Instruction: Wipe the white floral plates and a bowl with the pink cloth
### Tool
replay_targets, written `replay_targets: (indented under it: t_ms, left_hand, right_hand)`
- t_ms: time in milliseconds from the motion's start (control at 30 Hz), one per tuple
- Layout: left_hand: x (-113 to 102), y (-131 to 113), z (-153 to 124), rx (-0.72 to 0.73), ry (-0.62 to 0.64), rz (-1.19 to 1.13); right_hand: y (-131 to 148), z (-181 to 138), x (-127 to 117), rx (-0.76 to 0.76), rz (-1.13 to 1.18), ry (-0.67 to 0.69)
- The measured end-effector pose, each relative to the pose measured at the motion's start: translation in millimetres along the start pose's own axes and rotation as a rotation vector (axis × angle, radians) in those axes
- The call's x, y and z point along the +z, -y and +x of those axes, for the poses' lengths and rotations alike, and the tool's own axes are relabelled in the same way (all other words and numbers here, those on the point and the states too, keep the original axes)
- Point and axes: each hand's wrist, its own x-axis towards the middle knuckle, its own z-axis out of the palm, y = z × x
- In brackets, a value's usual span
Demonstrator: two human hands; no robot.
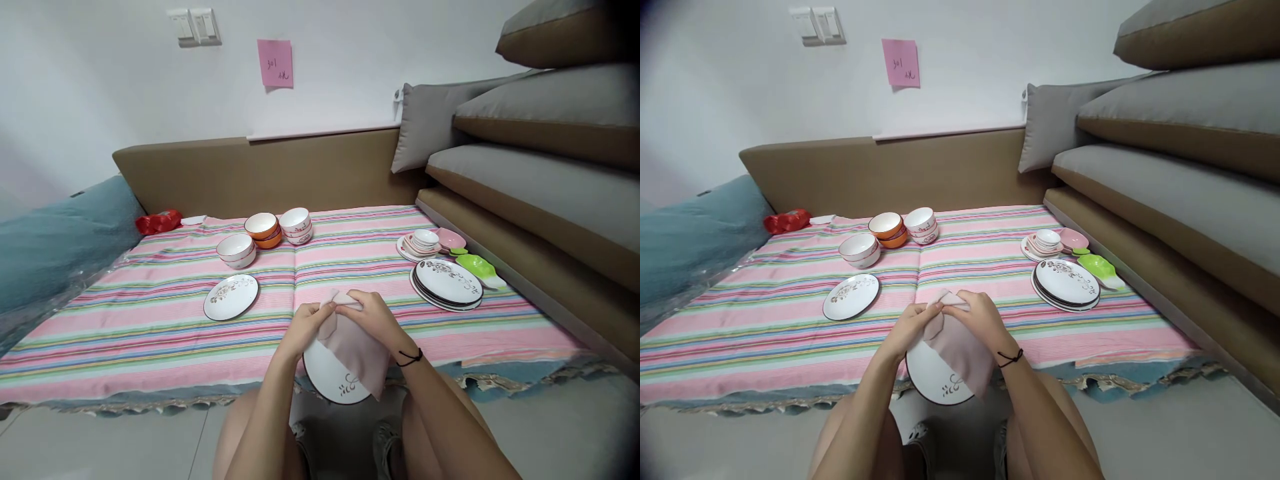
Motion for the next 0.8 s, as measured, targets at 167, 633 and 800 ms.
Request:
replay_targets:
  t_ms: [167, 633, 800]
  left_hand:
    - [-4.7, -0.7, 2.2, -0.025, -0.128, -0.106]
    - [-9.4, 1.0, 10.9, -0.036, -0.464, -0.224]
    - [-5.3, -0.4, 7.1, -0.079, -0.282, -0.279]
  right_hand:
    - [3.3, 2.2, -8.0, -0.002, 0.224, 0.0]
    - [-1.4, 3.3, -8.6, 0.14, 0.402, -0.072]
    - [-5.2, 0.5, -4.9, 0.168, 0.314, -0.131]
